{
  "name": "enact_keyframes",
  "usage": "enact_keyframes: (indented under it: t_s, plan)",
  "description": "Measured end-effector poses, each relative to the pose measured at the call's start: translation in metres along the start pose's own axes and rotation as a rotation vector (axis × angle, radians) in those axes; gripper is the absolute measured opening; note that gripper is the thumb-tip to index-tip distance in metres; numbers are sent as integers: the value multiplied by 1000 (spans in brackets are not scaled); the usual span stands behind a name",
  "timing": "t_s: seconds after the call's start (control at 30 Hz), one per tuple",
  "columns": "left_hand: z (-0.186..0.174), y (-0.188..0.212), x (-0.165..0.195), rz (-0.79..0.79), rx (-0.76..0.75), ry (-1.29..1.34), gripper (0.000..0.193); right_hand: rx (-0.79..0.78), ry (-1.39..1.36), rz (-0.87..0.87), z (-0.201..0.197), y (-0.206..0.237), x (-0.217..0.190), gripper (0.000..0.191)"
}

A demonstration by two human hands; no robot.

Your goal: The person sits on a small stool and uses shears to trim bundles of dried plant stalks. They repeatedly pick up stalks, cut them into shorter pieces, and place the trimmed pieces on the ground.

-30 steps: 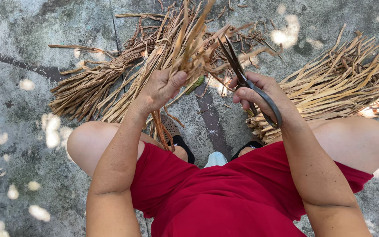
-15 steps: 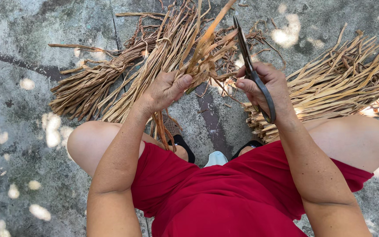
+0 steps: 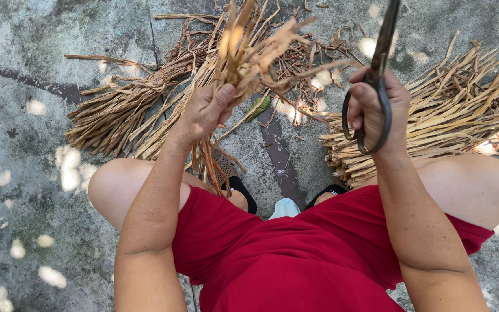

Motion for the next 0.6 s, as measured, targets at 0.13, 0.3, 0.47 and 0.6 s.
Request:
enact_keyframes:
  t_s: [0.13, 0.3, 0.47, 0.6]
  plan:
    - [-8, 5, 5, 28, 30, 86, 54, -85, 127, 125, -4, 1, 11, 29]
    - [-4, 9, 11, 41, 9, -11, 55, -234, 276, 267, 12, 2, 37, 37]
    - [8, 7, 4, -40, -88, -94, 54, -243, 301, 233, 17, -3, 40, 32]
    - [9, 5, -2, -65, -87, -124, 57, -158, 237, 240, 17, -5, 37, 28]
Point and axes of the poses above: each hand's wrist, its own y-axis away from the middle knuckle, its own z-axis out of the palm, x = y × z, the point moved 6 cm from there along -y, towards the middle knuckle, and after that the axes turned 7 degrees about -z, right-handed, at the moved point
